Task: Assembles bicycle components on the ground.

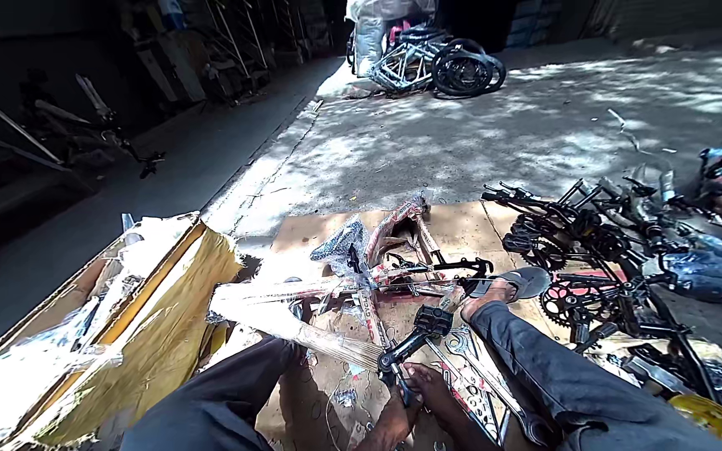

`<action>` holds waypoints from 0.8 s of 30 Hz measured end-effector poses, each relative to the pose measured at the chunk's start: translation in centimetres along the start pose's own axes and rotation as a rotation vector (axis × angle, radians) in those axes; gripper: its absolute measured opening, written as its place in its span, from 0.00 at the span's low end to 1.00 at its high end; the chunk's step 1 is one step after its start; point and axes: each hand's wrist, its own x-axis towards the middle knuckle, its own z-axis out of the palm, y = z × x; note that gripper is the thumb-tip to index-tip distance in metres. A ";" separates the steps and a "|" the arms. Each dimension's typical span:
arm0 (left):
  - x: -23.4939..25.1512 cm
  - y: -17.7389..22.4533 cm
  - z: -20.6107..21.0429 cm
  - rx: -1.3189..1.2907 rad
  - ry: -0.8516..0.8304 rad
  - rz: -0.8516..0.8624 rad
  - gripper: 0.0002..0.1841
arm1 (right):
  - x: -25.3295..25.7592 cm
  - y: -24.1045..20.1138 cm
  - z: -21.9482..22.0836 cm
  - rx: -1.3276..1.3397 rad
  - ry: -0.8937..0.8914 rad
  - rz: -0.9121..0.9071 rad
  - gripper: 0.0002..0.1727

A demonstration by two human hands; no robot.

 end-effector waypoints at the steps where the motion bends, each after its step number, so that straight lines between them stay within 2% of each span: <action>1: -0.2 -0.1 0.1 0.007 -0.010 0.011 0.43 | 0.0 0.0 -0.3 -0.095 0.026 -0.002 0.18; 3: -0.9 0.2 -0.3 0.036 -0.009 0.007 0.46 | -0.3 -1.3 -0.7 -0.375 -0.003 0.008 0.22; 5: -1.8 0.9 -1.9 0.112 -0.023 -0.028 0.49 | -1.2 -4.0 -1.0 -0.670 -0.187 0.034 0.24; 7: -2.5 2.3 -4.8 0.270 -0.075 -0.051 0.45 | -1.7 -6.7 -0.8 -0.959 -0.406 0.069 0.20; 9: -2.6 4.1 -8.9 0.522 -0.165 -0.027 0.38 | -2.0 -7.5 -0.7 -1.145 -0.600 0.126 0.20; 11: -2.8 6.8 -13.7 0.727 -0.199 -0.012 0.35 | -1.7 -6.0 -1.2 -1.189 -0.648 0.160 0.25; 12: -3.2 8.3 -16.2 0.789 -0.175 -0.018 0.36 | -1.4 -4.6 -1.6 -1.159 -0.566 0.168 0.29; 14: -4.5 11.8 -21.7 0.859 -0.088 -0.011 0.36 | -0.9 -2.9 -1.8 -0.945 -0.270 0.198 0.40; 16: -6.0 14.7 -27.8 0.896 0.012 0.017 0.35 | -0.5 -3.3 -0.8 -0.462 0.001 0.246 0.41; 18: -7.5 15.6 -34.5 0.841 0.212 0.019 0.34 | 0.0 -4.2 0.4 0.022 0.143 0.365 0.40; 19: -8.2 15.2 -37.8 0.820 0.316 -0.016 0.35 | 0.4 -4.1 0.8 0.168 0.201 0.402 0.41; 21: -9.2 12.0 -44.1 0.816 0.521 -0.119 0.40 | 0.8 -3.6 1.6 0.290 0.276 0.390 0.43; 24: -9.3 3.7 -50.2 0.576 0.796 -0.238 0.49 | 2.2 -2.9 2.4 0.387 0.374 0.329 0.43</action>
